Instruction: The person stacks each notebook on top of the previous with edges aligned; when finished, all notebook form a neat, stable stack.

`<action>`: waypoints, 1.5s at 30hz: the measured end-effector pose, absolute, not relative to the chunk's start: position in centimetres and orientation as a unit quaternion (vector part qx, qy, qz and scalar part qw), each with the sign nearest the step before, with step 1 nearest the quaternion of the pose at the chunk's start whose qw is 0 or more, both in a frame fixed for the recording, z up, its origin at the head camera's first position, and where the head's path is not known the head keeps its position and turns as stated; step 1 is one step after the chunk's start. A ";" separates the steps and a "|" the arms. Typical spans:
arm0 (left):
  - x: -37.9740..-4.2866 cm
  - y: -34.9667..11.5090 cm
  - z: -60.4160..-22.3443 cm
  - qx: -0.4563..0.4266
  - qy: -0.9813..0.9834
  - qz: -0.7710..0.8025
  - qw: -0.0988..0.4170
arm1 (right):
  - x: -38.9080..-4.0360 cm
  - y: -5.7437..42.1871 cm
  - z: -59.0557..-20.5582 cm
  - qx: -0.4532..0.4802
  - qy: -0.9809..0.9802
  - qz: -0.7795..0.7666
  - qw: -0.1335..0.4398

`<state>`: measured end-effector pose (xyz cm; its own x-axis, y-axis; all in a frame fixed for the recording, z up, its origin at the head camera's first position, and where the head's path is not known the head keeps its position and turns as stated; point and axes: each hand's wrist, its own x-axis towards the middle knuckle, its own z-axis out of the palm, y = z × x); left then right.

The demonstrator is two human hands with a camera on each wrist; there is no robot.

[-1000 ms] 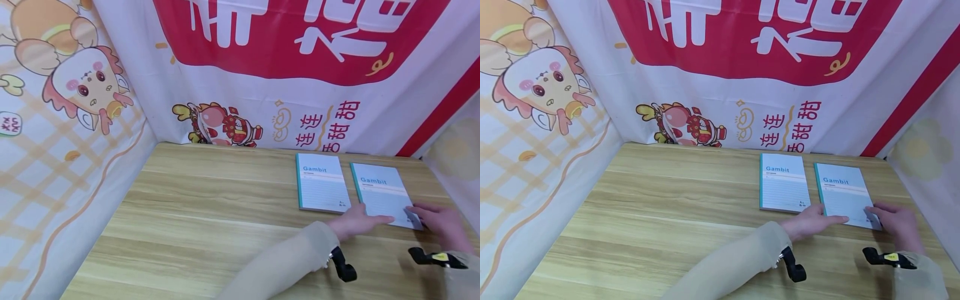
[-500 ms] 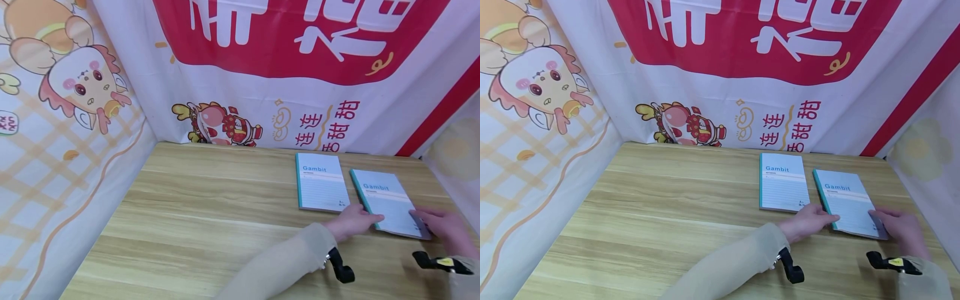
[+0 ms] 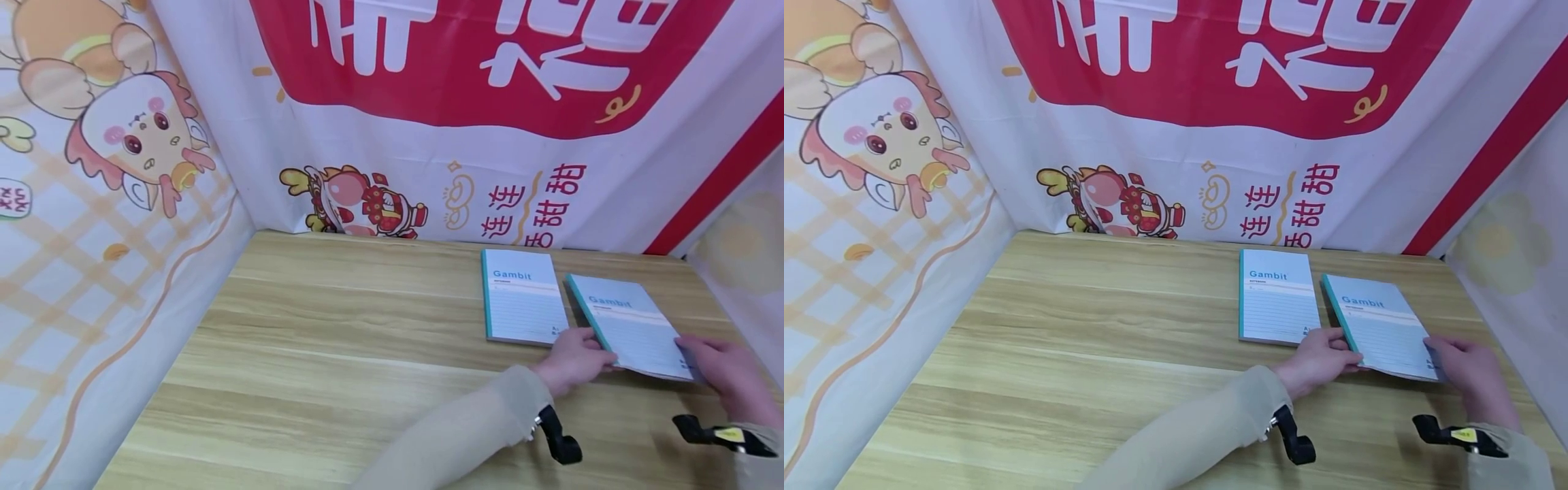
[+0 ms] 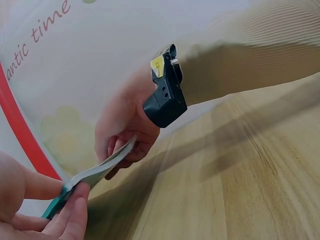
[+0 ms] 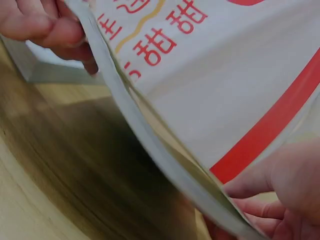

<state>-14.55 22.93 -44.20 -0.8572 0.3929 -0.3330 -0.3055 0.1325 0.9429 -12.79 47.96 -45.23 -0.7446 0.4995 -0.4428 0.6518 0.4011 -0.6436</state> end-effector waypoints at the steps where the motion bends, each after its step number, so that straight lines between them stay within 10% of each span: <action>1: -14.6 22.9 -44.2 0.034 0.709 0.653 0.264 | -12.8 47.9 -45.2 0.344 0.834 -0.424 0.082; 45: -19.2 14.1 -42.8 0.044 0.725 0.659 0.193 | -13.9 40.0 -42.6 0.286 0.789 -0.543 -0.021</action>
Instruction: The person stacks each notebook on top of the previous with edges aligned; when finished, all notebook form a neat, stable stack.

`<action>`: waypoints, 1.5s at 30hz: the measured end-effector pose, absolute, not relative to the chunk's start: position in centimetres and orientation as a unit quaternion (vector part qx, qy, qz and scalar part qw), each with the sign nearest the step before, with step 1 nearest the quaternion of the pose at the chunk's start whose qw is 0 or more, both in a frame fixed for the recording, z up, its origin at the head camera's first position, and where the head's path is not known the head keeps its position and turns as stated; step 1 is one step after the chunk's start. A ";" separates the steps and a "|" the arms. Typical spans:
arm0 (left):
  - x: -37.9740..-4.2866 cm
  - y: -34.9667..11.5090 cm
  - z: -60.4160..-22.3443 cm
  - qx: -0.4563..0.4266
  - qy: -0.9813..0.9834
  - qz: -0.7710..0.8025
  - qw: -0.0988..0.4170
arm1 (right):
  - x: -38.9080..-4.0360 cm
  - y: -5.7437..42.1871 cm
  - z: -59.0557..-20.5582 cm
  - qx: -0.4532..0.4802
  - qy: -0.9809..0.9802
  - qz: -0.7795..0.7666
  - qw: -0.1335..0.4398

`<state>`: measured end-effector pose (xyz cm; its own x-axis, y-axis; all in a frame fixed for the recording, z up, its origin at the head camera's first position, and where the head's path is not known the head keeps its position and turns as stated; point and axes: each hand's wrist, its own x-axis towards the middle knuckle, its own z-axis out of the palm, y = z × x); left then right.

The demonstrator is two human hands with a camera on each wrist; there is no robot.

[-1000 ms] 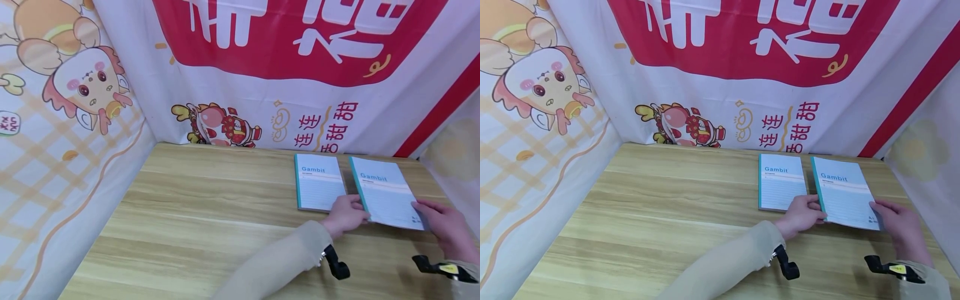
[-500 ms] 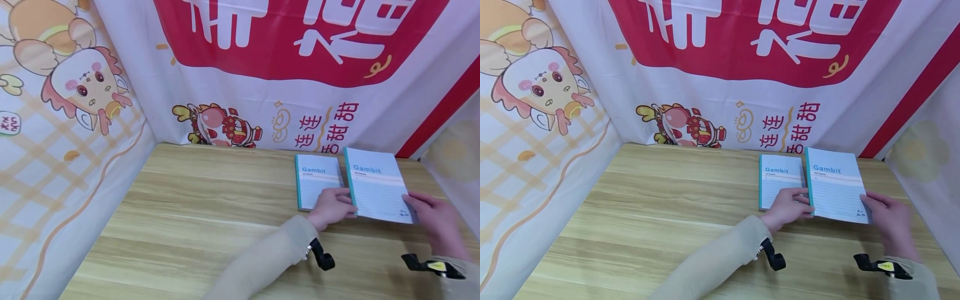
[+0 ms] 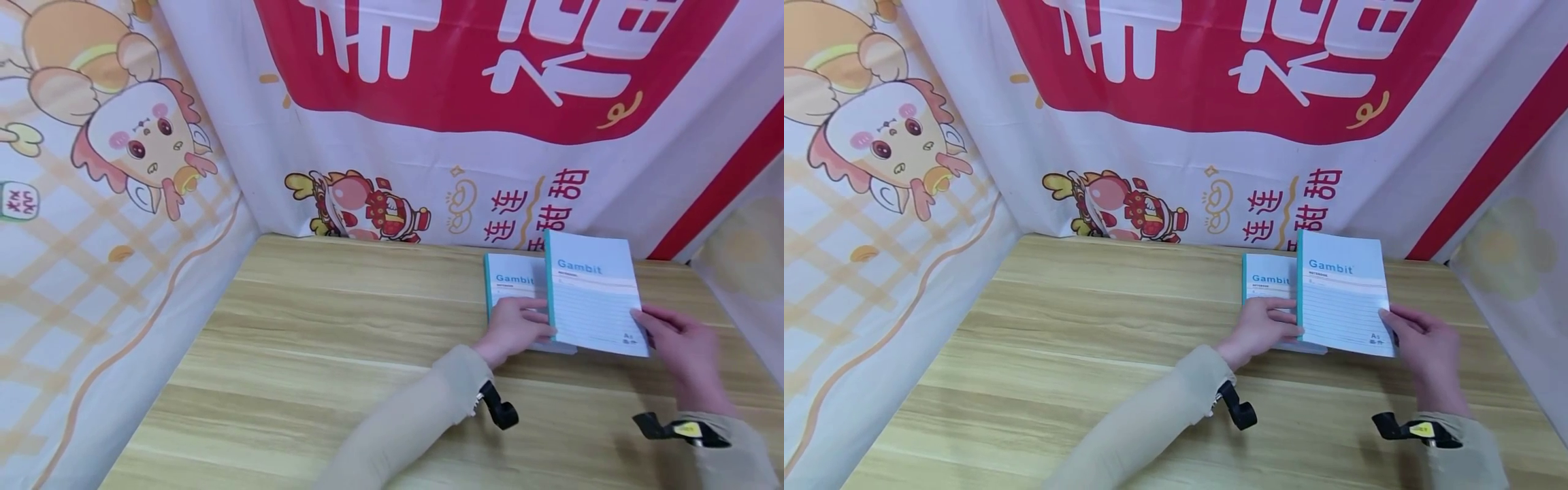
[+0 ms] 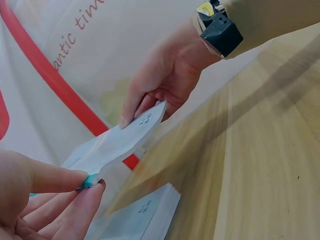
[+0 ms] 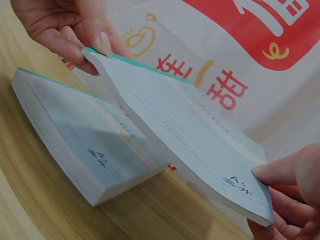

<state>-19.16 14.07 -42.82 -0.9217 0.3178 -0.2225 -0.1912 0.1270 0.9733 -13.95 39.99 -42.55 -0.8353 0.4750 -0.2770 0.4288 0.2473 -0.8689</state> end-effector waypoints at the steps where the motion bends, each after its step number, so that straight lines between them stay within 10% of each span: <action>1: -19.3 13.9 -42.9 0.043 0.718 0.667 0.193 | -14.0 39.8 -42.5 -0.287 -0.784 0.550 0.025; 45: -23.9 7.1 -46.4 0.001 0.759 0.628 0.171 | -18.3 33.9 -45.1 -0.227 -0.818 0.527 -0.026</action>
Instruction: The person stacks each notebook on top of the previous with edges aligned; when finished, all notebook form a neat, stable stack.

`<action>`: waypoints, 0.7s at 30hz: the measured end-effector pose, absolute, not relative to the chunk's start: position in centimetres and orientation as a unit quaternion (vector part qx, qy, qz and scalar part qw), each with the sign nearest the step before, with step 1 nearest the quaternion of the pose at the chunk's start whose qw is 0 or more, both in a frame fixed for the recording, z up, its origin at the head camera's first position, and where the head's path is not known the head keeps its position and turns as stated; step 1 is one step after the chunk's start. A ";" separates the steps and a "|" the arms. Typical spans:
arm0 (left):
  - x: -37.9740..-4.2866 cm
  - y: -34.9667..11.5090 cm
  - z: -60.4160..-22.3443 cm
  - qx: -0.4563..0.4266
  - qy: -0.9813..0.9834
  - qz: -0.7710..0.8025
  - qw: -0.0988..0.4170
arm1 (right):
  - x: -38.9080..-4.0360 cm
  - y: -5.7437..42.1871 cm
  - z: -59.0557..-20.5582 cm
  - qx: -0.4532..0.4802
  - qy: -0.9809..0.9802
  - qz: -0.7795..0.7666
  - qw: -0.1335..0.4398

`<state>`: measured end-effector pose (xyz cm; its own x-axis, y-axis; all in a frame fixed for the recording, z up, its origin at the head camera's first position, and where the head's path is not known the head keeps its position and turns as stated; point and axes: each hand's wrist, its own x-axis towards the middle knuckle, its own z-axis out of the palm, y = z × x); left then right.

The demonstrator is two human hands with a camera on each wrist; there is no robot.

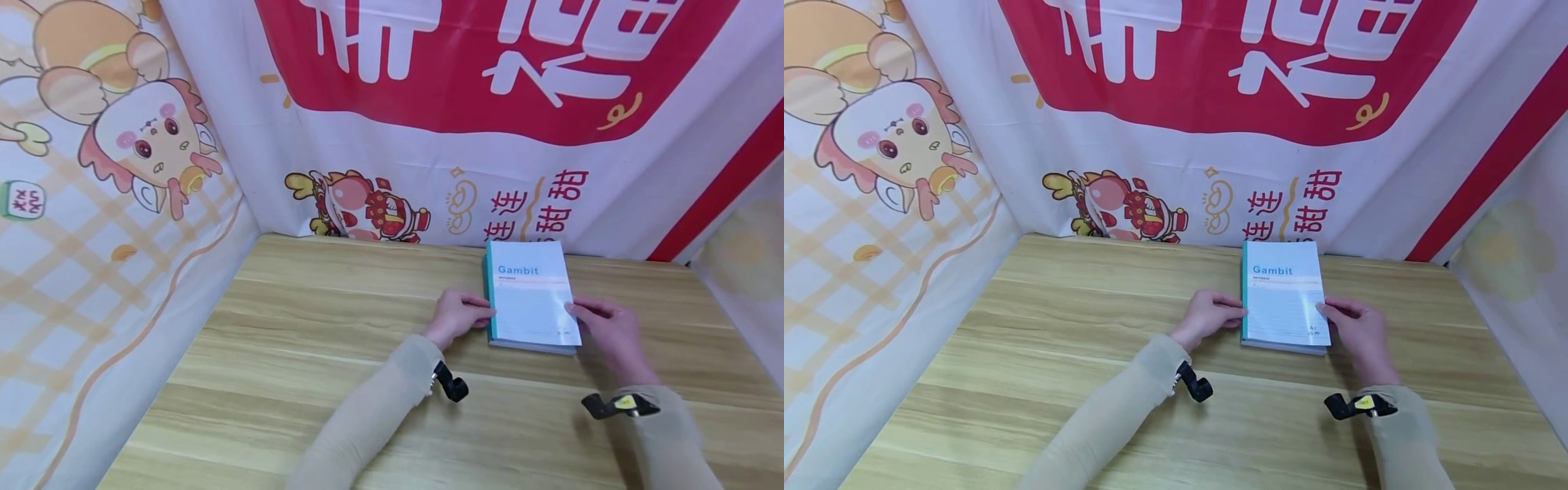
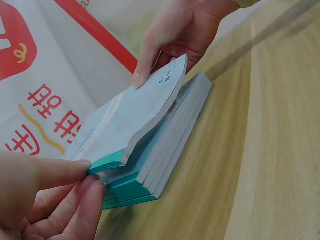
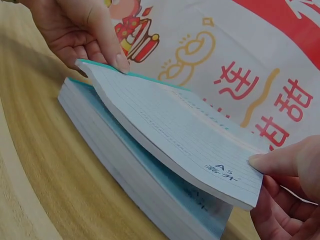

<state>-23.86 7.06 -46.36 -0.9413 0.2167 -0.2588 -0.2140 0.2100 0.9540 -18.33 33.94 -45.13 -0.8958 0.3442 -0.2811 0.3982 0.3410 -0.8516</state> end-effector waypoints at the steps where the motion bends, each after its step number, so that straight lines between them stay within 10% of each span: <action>1: -23.9 7.1 -46.6 0.002 0.762 0.625 0.169 | -18.4 33.9 -45.3 0.228 0.818 -0.527 0.028; 21: -23.8 7.3 -46.6 -0.030 0.783 0.601 0.158 | -19.1 34.0 -47.5 0.248 0.821 -0.513 0.034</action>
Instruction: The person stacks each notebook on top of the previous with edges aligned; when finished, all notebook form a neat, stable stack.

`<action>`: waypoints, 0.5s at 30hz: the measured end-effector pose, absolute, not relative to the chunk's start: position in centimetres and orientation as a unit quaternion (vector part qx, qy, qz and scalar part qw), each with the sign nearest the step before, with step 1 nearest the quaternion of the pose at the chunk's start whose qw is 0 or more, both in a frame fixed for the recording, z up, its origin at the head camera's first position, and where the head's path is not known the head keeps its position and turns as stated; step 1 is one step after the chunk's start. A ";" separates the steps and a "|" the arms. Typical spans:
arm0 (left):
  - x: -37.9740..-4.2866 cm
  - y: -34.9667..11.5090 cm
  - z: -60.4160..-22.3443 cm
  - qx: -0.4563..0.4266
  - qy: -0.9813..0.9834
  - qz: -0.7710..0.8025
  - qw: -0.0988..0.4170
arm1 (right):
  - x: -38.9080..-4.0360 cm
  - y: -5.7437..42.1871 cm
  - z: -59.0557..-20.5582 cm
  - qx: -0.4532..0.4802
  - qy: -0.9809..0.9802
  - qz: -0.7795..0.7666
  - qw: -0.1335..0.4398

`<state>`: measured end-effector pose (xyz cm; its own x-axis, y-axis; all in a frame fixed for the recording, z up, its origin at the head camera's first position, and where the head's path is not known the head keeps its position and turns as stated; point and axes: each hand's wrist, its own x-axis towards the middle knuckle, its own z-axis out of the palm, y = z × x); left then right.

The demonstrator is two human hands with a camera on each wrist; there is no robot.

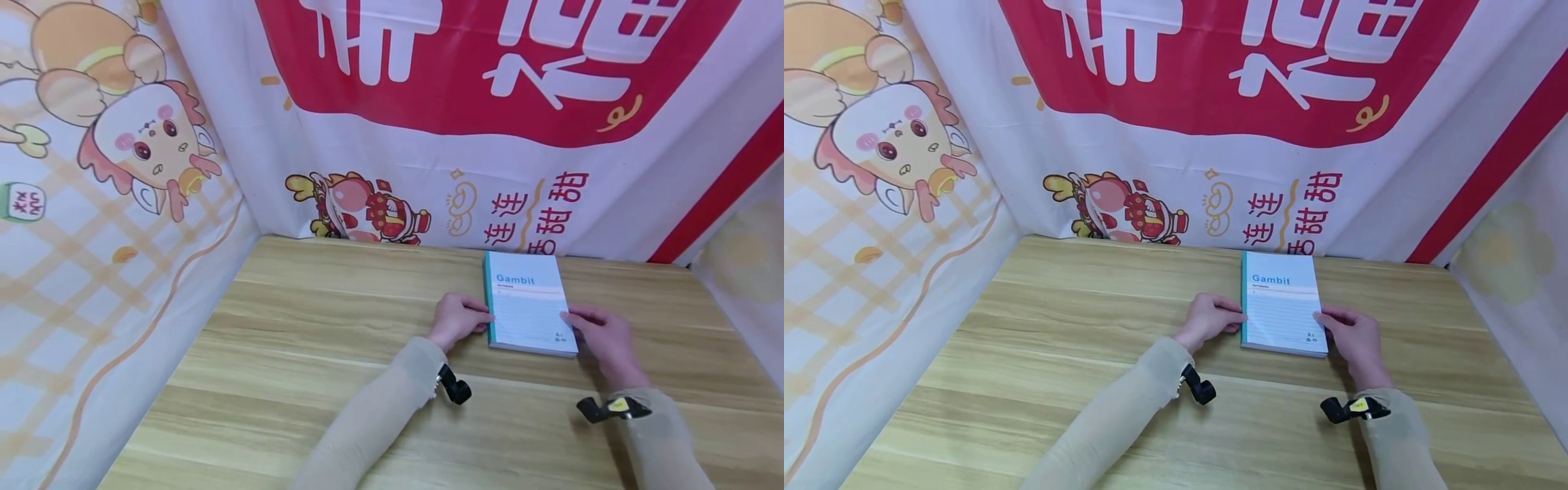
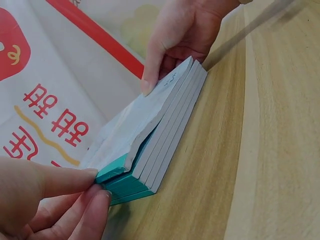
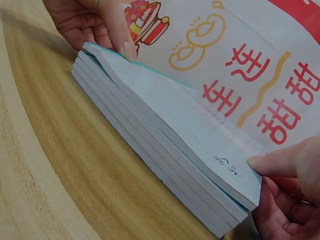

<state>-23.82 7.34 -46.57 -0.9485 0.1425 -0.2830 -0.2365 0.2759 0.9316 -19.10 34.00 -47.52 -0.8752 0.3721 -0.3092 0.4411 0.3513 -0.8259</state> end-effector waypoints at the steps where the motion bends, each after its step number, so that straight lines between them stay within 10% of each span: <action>1: -23.8 7.4 -46.6 -0.031 0.784 0.599 0.157 | -19.1 34.0 -47.6 0.249 0.821 -0.513 0.033; 15: -23.7 7.6 -46.4 -0.047 0.796 0.583 0.155 | -18.9 34.1 -47.6 0.240 0.829 -0.504 0.031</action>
